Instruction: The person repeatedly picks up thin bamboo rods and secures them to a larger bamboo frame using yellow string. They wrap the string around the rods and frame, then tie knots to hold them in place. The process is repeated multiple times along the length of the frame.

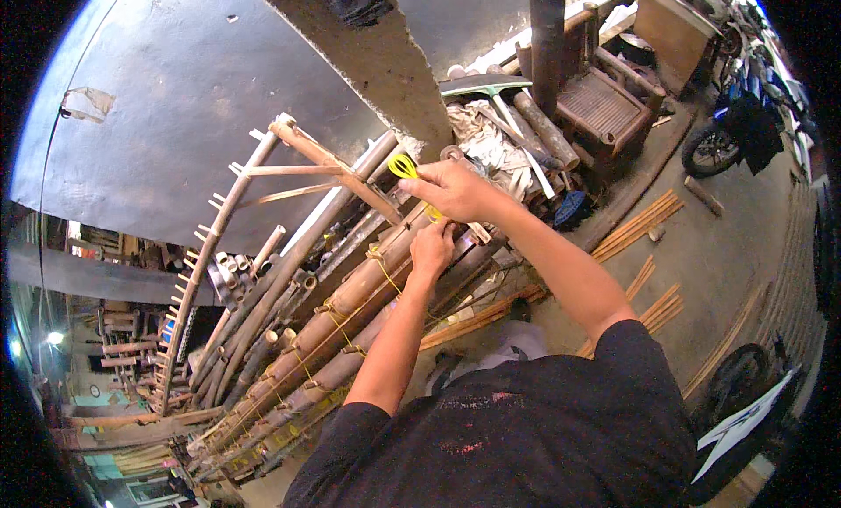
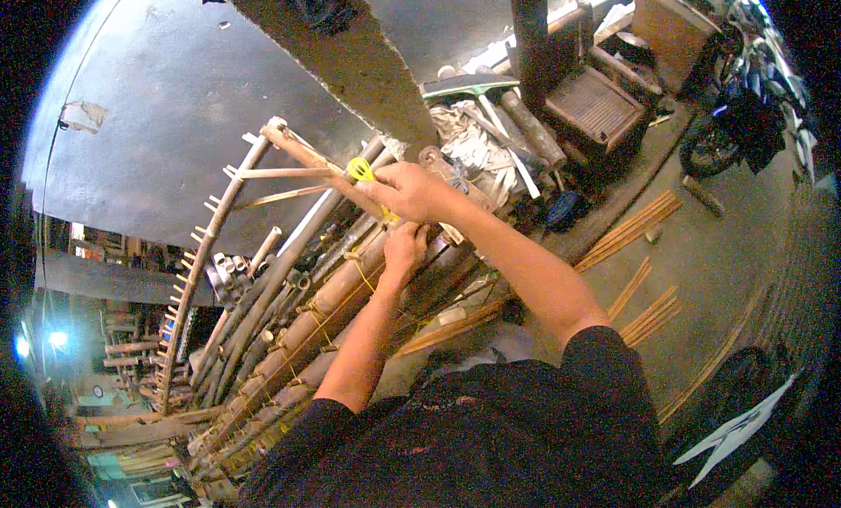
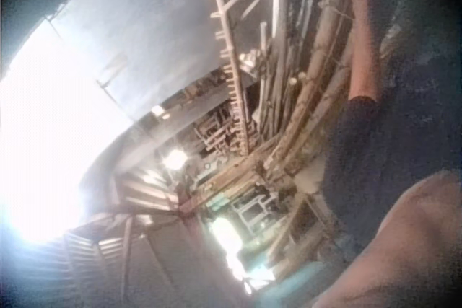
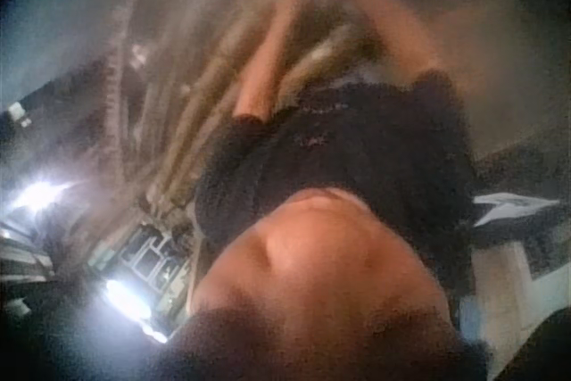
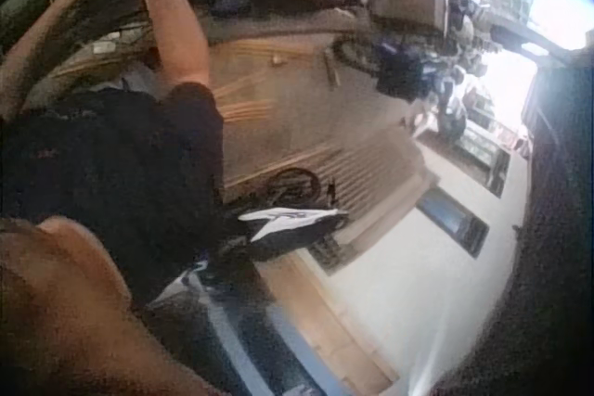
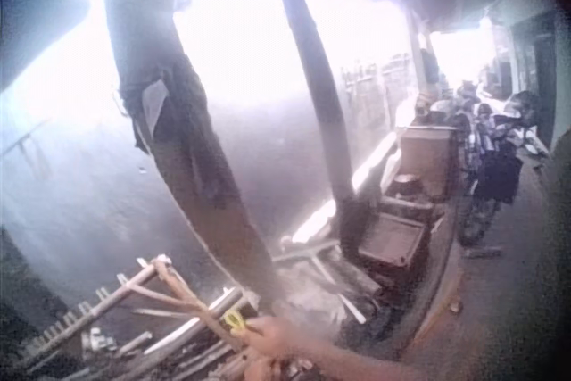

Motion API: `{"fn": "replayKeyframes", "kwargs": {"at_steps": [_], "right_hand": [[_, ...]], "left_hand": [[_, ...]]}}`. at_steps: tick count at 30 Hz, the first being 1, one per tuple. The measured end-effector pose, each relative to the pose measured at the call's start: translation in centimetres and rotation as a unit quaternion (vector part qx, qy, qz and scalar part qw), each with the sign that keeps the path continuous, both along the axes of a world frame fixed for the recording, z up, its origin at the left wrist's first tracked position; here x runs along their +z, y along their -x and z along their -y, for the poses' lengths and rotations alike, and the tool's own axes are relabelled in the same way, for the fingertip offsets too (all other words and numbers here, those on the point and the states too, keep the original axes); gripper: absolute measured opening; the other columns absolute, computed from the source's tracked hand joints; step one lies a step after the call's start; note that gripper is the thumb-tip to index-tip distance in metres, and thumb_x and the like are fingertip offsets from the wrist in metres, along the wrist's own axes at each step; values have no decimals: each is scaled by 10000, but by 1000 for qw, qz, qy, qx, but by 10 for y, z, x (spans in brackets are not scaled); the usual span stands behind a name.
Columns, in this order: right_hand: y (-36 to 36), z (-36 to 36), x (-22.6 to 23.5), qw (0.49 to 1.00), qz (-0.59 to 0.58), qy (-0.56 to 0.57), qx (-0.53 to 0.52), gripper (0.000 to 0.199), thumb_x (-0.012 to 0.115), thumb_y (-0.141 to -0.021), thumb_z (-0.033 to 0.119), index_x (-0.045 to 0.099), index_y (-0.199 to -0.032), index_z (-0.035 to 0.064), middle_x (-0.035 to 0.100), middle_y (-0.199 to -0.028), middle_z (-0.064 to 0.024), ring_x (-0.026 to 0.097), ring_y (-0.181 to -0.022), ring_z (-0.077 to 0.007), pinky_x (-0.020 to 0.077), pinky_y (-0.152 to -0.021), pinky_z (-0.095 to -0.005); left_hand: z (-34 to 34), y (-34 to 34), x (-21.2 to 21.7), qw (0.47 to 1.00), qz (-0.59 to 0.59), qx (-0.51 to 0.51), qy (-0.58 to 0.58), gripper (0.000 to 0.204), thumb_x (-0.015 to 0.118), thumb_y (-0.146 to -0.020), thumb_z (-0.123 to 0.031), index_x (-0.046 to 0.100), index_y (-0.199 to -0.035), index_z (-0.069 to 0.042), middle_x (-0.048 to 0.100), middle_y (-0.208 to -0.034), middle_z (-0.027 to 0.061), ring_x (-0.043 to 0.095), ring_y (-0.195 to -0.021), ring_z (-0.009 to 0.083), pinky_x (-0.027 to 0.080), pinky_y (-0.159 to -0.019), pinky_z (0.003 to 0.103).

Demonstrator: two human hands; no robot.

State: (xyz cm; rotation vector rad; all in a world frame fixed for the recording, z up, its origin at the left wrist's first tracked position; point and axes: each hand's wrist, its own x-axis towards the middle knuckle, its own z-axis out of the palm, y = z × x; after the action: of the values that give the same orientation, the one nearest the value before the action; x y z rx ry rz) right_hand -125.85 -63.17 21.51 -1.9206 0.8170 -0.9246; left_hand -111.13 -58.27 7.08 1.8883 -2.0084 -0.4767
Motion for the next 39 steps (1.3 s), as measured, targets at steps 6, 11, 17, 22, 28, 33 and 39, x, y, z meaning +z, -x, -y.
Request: {"fn": "replayKeyframes", "kwargs": {"at_steps": [6, 11, 17, 22, 28, 33, 39], "right_hand": [[68, -112, -91, 939, -271, -42, 208, 457, 513, -923, 399, 630, -745, -5, 627, -759, -235, 608, -746, -409, 485, -719, -484], [52, -124, -186, 977, -201, 39, 64, 356, 573, -878, 341, 657, -731, 28, 631, -697, -195, 608, -731, -380, 464, -840, -471], [32, -137, -176, 941, -333, 60, 18, 303, 574, -887, 307, 665, -802, 30, 650, -762, -173, 624, -824, -330, 396, -989, -426], [-29, -193, -170, 879, -453, 140, -47, 290, 550, -887, 293, 631, -1002, 40, 652, -1002, -188, 616, -962, -337, 400, -992, -449], [-176, -282, -188, 961, -83, -152, 217, 470, 548, -918, 356, 562, -1177, -37, 651, -1022, -166, 605, -1030, -304, 443, -944, -433], [-263, -304, -185, 503, 551, -654, -126, 306, 540, -915, 353, 560, -1016, 65, 631, -910, -83, 604, -838, -229, 478, -787, -352], [-376, -264, -102, 993, 62, 22, -94, 323, 458, -945, 335, 596, -838, 64, 589, -904, -121, 546, -926, -296, 406, -864, -443]], "left_hand": [[-3, 7, -2, 999, 5, 20, 30, 152, 544, -897, -269, 567, -951, -128, 658, -798, 196, 626, -761, 430, 478, -659, 541], [0, 3, -1, 1000, 0, 8, 1, 159, 539, -902, -254, 560, -974, -114, 651, -816, 213, 616, -790, 444, 468, -675, 546], [1, -22, 12, 993, -110, -52, 1, 306, 591, -894, -221, 598, -1163, -76, 633, -1110, 212, 603, -1033, 381, 481, -874, 436], [-46, -125, 62, 982, -147, 10, 117, 289, 566, -914, -188, 578, -1169, -53, 661, -1046, 198, 641, -976, 346, 495, -842, 413], [-176, -277, 64, 987, 33, 157, 1, 320, 539, -917, -217, 553, -1144, 8, 634, -1069, 244, 605, -1006, 403, 469, -871, 465], [-216, -284, 23, 987, 49, 61, -143, 357, 578, -891, -270, 533, -1164, -45, 612, -1123, 225, 549, -1120, 364, 387, -952, 445], [-217, -292, -42, 985, 126, 105, 56, 334, 566, -899, -319, 554, -1152, -101, 596, -956, 175, 552, -879, 351, 412, -856, 510]]}}
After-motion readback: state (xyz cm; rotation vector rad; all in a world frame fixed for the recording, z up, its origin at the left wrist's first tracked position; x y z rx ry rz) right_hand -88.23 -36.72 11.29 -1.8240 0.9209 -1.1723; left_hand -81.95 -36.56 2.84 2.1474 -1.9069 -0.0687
